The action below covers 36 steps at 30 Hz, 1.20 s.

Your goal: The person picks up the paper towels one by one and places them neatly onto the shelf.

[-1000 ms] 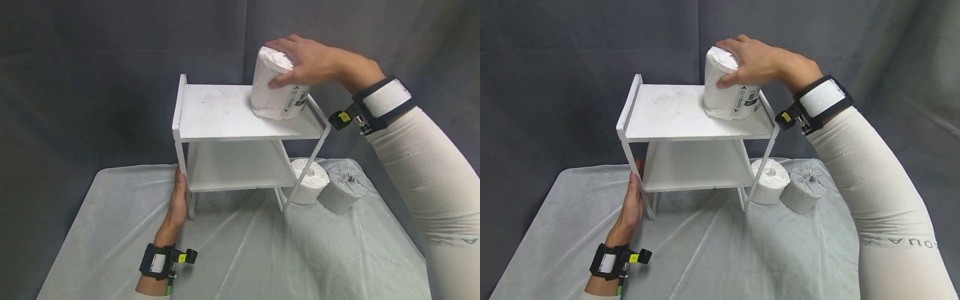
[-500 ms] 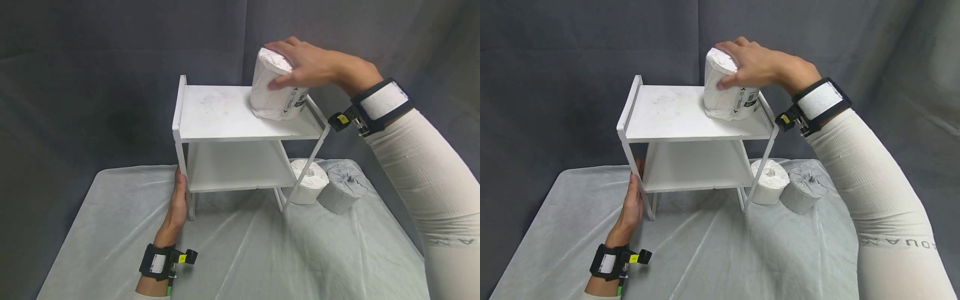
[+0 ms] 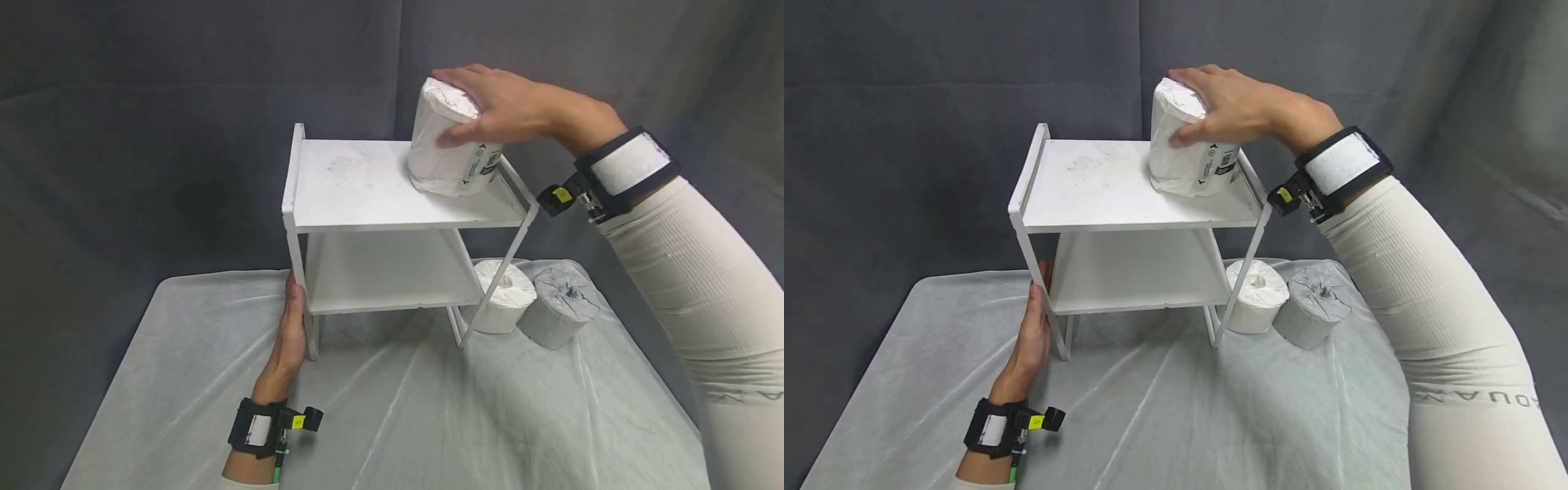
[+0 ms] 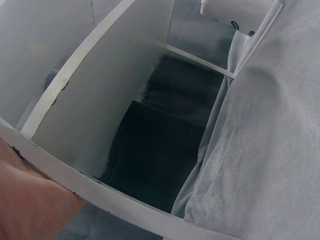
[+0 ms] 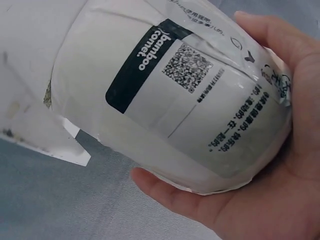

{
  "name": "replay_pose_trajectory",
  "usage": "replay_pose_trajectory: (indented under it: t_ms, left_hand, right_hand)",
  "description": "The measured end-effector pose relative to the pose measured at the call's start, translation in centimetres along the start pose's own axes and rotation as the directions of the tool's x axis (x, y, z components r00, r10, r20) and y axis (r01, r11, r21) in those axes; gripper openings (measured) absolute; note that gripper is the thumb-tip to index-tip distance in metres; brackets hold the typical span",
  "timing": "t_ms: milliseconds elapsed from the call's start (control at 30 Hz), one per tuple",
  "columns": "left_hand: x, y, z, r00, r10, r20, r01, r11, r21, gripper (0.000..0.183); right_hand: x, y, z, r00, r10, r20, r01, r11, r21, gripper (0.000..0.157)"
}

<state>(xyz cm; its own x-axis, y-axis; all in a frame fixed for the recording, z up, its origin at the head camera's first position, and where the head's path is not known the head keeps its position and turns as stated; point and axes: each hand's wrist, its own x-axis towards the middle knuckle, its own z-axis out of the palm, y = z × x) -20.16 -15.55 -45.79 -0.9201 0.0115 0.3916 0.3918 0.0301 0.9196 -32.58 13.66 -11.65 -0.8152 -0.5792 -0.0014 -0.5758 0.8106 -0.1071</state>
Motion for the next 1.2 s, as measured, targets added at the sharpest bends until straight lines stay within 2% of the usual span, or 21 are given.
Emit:
replay_pose_trajectory:
  t_ms: [267, 533, 767, 1033, 1200]
  left_hand:
    - [0.1, -0.1, 0.2, 1.000, -0.002, 0.004, 0.002, 1.000, -0.001, 0.071]
    - [0.1, -0.1, 0.2, 1.000, 0.010, 0.002, -0.010, 1.000, -0.006, 0.071]
    - [0.1, 0.2, 0.1, 1.000, -0.005, 0.002, 0.005, 1.000, -0.013, 0.072]
    - [0.1, 0.2, 0.1, 1.000, -0.007, -0.003, 0.007, 1.000, 0.000, 0.072]
    - [0.2, 0.1, 0.2, 1.000, -0.010, -0.002, 0.010, 1.000, 0.012, 0.071]
  right_hand:
    - [-0.6, 0.4, -0.4, 1.000, 0.022, 0.000, -0.022, 1.000, 0.002, 0.101]
    - [-2.3, 1.1, -1.2, 0.992, 0.067, -0.109, -0.055, 0.993, 0.103, 0.080]
    - [-3.5, 2.5, -2.0, 0.976, 0.071, -0.204, -0.044, 0.990, 0.133, 0.069]
    - [-4.9, 4.6, -2.4, 0.957, 0.124, -0.263, -0.089, 0.986, 0.138, 0.067]
    - [-5.7, 6.2, -2.3, 0.951, 0.146, -0.271, -0.119, 0.986, 0.114, 0.067]
